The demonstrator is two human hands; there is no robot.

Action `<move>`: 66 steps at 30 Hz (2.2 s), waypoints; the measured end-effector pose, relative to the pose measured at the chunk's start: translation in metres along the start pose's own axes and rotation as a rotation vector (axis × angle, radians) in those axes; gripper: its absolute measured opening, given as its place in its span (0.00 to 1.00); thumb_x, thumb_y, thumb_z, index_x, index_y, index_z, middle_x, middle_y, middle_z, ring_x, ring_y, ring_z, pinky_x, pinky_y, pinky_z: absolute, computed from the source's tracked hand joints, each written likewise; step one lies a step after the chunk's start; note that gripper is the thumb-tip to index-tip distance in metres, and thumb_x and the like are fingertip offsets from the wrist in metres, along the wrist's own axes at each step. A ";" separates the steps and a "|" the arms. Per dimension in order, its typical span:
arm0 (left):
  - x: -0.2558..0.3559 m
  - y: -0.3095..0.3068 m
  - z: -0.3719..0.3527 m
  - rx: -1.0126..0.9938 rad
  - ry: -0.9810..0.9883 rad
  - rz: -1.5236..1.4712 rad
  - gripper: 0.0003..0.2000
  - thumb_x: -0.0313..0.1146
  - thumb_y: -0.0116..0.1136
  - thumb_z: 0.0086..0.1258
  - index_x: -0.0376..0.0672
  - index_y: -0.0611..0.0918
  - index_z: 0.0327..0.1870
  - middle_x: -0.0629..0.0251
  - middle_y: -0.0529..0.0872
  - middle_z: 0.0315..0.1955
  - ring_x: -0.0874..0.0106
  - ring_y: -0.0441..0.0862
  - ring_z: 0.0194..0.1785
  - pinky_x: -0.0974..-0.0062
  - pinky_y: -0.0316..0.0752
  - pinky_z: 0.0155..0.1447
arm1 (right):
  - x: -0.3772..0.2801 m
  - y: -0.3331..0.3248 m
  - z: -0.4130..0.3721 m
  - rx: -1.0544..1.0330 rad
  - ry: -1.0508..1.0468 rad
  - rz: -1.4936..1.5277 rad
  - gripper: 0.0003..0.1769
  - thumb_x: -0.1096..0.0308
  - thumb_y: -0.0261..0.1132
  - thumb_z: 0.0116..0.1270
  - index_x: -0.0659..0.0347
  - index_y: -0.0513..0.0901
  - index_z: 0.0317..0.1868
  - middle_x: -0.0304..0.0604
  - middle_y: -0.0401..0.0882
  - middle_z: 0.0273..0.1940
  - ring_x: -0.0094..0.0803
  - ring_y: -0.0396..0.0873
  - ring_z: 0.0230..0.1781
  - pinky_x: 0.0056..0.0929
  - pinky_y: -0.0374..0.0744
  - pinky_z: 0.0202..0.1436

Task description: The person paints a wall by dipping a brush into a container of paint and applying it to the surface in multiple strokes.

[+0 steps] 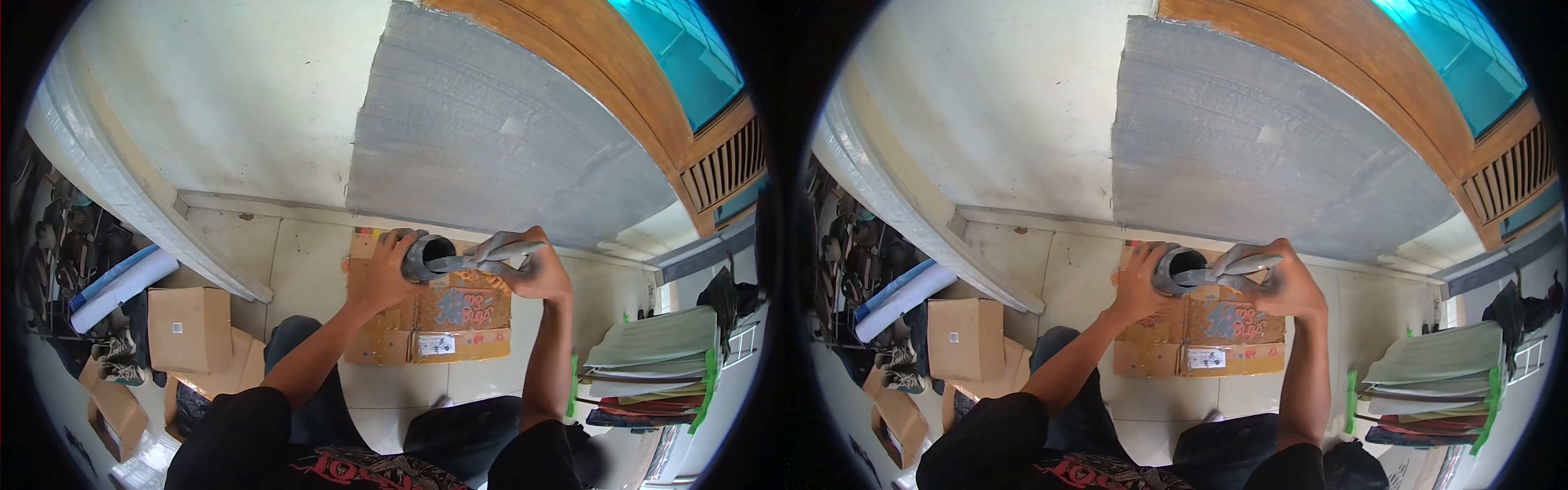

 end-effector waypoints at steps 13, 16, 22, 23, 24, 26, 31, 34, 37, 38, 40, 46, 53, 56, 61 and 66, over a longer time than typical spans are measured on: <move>-0.021 0.008 0.035 0.207 0.021 -0.137 0.45 0.29 0.80 0.35 0.36 0.73 0.63 0.49 0.75 0.56 0.48 0.74 0.61 0.55 0.71 0.64 | 0.028 -0.005 0.001 0.493 -0.042 0.106 0.05 0.85 0.69 0.60 0.70 0.85 0.37 0.47 0.88 0.39 0.37 0.88 0.45 0.29 0.83 0.49; -0.031 -0.012 0.030 0.267 -0.021 -0.036 0.42 0.29 0.78 0.37 0.35 0.73 0.62 0.51 0.76 0.55 0.49 0.73 0.60 0.56 0.70 0.64 | 0.063 0.012 0.006 0.575 -0.084 0.352 0.05 0.82 0.70 0.64 0.70 0.84 0.39 0.44 0.85 0.38 0.34 0.86 0.43 0.28 0.83 0.47; -0.044 -0.044 0.018 0.369 -0.074 0.129 0.43 0.31 0.78 0.39 0.36 0.72 0.64 0.48 0.74 0.55 0.47 0.71 0.58 0.51 0.70 0.62 | 0.121 0.038 0.018 0.694 -0.078 0.626 0.12 0.74 0.71 0.66 0.63 0.78 0.46 0.42 0.81 0.39 0.36 0.87 0.42 0.39 0.89 0.46; -0.046 -0.050 0.018 0.381 -0.073 0.148 0.43 0.31 0.78 0.39 0.36 0.72 0.64 0.48 0.74 0.55 0.47 0.71 0.58 0.51 0.70 0.62 | 0.130 0.042 0.022 0.734 -0.104 0.747 0.13 0.72 0.71 0.66 0.61 0.78 0.47 0.41 0.81 0.40 0.37 0.87 0.41 0.41 0.89 0.47; -0.049 -0.055 0.018 0.384 -0.084 0.143 0.43 0.31 0.77 0.39 0.37 0.72 0.64 0.49 0.74 0.55 0.47 0.71 0.58 0.51 0.70 0.62 | 0.138 0.045 0.024 0.774 -0.126 0.865 0.14 0.70 0.71 0.66 0.59 0.77 0.49 0.40 0.81 0.41 0.37 0.88 0.40 0.42 0.90 0.47; -0.046 -0.062 0.022 0.393 -0.098 0.142 0.42 0.31 0.77 0.40 0.38 0.72 0.64 0.49 0.75 0.55 0.47 0.72 0.58 0.51 0.70 0.62 | 0.133 0.049 0.031 0.779 -0.133 0.934 0.15 0.70 0.71 0.66 0.58 0.76 0.50 0.39 0.81 0.42 0.38 0.88 0.39 0.47 0.89 0.49; -0.044 -0.066 0.033 0.463 -0.089 0.096 0.42 0.29 0.76 0.41 0.40 0.72 0.65 0.52 0.74 0.55 0.49 0.72 0.59 0.52 0.70 0.62 | 0.117 0.053 0.046 0.900 -0.164 0.983 0.14 0.70 0.71 0.67 0.55 0.76 0.48 0.34 0.76 0.36 0.31 0.82 0.34 0.33 0.79 0.37; -0.048 -0.061 0.035 0.497 -0.084 0.117 0.43 0.31 0.82 0.39 0.38 0.73 0.62 0.53 0.77 0.54 0.53 0.76 0.59 0.56 0.72 0.62 | 0.099 0.051 0.056 0.941 -0.167 1.052 0.13 0.70 0.71 0.67 0.53 0.75 0.46 0.33 0.73 0.38 0.29 0.78 0.34 0.29 0.70 0.34; -0.055 -0.054 0.037 0.481 -0.113 0.106 0.43 0.31 0.82 0.38 0.38 0.73 0.62 0.53 0.77 0.53 0.53 0.75 0.59 0.56 0.72 0.62 | 0.106 0.041 0.072 0.943 -0.321 1.038 0.13 0.70 0.72 0.67 0.56 0.77 0.48 0.37 0.77 0.43 0.35 0.84 0.41 0.39 0.82 0.43; -0.056 -0.055 0.037 0.487 -0.114 0.107 0.43 0.31 0.82 0.38 0.38 0.73 0.62 0.53 0.77 0.53 0.53 0.75 0.59 0.56 0.72 0.62 | 0.097 0.039 0.083 0.970 -0.385 1.047 0.14 0.68 0.73 0.66 0.59 0.78 0.48 0.39 0.80 0.43 0.37 0.87 0.43 0.45 0.88 0.48; -0.055 -0.056 0.038 0.495 -0.118 0.116 0.43 0.28 0.81 0.38 0.38 0.73 0.63 0.53 0.77 0.53 0.53 0.76 0.59 0.57 0.73 0.62 | 0.078 0.039 0.098 1.025 -0.340 1.020 0.14 0.68 0.73 0.66 0.61 0.78 0.48 0.40 0.79 0.43 0.38 0.86 0.44 0.47 0.89 0.50; -0.063 -0.066 0.035 0.523 -0.145 0.070 0.42 0.24 0.77 0.39 0.39 0.72 0.64 0.53 0.76 0.55 0.53 0.75 0.60 0.57 0.73 0.62 | 0.039 0.051 0.156 0.991 -0.492 0.990 0.16 0.73 0.71 0.66 0.63 0.77 0.51 0.45 0.78 0.51 0.41 0.86 0.47 0.46 0.89 0.54; -0.065 -0.070 0.036 0.549 -0.113 0.080 0.42 0.26 0.76 0.38 0.41 0.72 0.63 0.52 0.76 0.53 0.49 0.74 0.57 0.54 0.70 0.61 | -0.022 0.070 0.214 1.133 -0.556 0.672 0.15 0.72 0.73 0.65 0.69 0.79 0.48 0.47 0.82 0.46 0.32 0.85 0.43 0.38 0.89 0.50; -0.066 -0.065 0.036 0.518 -0.136 0.085 0.42 0.27 0.76 0.39 0.41 0.72 0.63 0.52 0.75 0.54 0.49 0.74 0.57 0.54 0.70 0.62 | -0.030 0.059 0.199 1.286 -0.605 0.429 0.12 0.73 0.72 0.66 0.69 0.81 0.46 0.45 0.84 0.42 0.29 0.85 0.42 0.31 0.86 0.49; -0.066 -0.058 0.037 0.483 -0.174 0.109 0.42 0.25 0.79 0.38 0.38 0.73 0.62 0.53 0.76 0.54 0.53 0.76 0.59 0.58 0.75 0.61 | 0.005 0.010 0.131 1.556 -0.542 0.116 0.09 0.74 0.71 0.67 0.71 0.83 0.44 0.45 0.85 0.42 0.29 0.84 0.39 0.25 0.83 0.41; -0.071 -0.052 0.040 0.479 -0.158 0.042 0.43 0.28 0.77 0.39 0.39 0.71 0.64 0.50 0.75 0.54 0.49 0.73 0.58 0.53 0.69 0.63 | 0.026 -0.022 0.073 1.643 -0.497 0.153 0.12 0.75 0.68 0.69 0.75 0.79 0.46 0.49 0.83 0.45 0.36 0.85 0.41 0.36 0.90 0.46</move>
Point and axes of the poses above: each hand's wrist, its own z-axis towards the middle knuckle, its own y-axis out of the palm, x = y × z, the point moved 2 cm from there along z, towards the middle knuckle
